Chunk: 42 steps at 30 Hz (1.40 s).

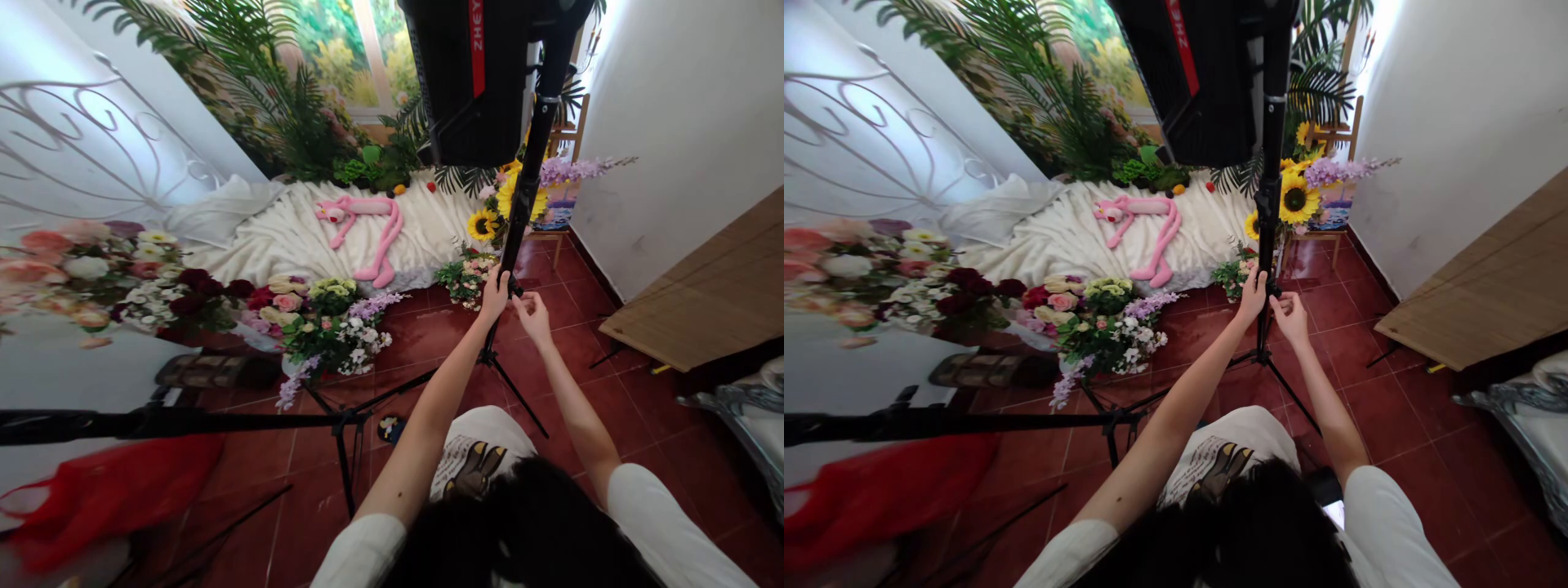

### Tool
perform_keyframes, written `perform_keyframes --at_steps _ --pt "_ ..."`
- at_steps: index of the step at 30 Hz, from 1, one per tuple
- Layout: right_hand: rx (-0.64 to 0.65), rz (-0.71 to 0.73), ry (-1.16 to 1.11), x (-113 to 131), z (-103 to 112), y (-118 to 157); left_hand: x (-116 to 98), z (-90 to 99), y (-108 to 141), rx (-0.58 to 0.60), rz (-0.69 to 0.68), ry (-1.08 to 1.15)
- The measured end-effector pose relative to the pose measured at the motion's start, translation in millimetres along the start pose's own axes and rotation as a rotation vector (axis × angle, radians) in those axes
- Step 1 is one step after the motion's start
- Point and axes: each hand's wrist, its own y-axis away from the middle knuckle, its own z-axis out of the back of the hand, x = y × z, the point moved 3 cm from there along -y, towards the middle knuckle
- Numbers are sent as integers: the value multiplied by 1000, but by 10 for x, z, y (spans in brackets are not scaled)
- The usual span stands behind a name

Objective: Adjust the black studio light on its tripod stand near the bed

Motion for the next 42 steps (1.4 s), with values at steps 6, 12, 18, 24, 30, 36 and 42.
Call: perform_keyframes --at_steps 6,12,18,24,30,36,42 --pt "-25 43 248 151 11 -95 -34 8 -5 17 -21 -11" --pt "42 -221 92 54 -166 -201 4 24 -4 42 24 -13" --pt "167 -361 -260 122 -310 -177 22 18 -6 48 20 -38" --pt "311 -284 -597 247 -305 -104 -24 17 -1 11 -32 -46" --pt "295 -311 -251 107 -238 -80 -51 49 -1 52 -22 -42" --pt "20 130 641 128 59 -100 -39 78 -19 80 -41 -29" --pt "292 421 843 277 148 -355 -44 79 -29 103 -64 -29"
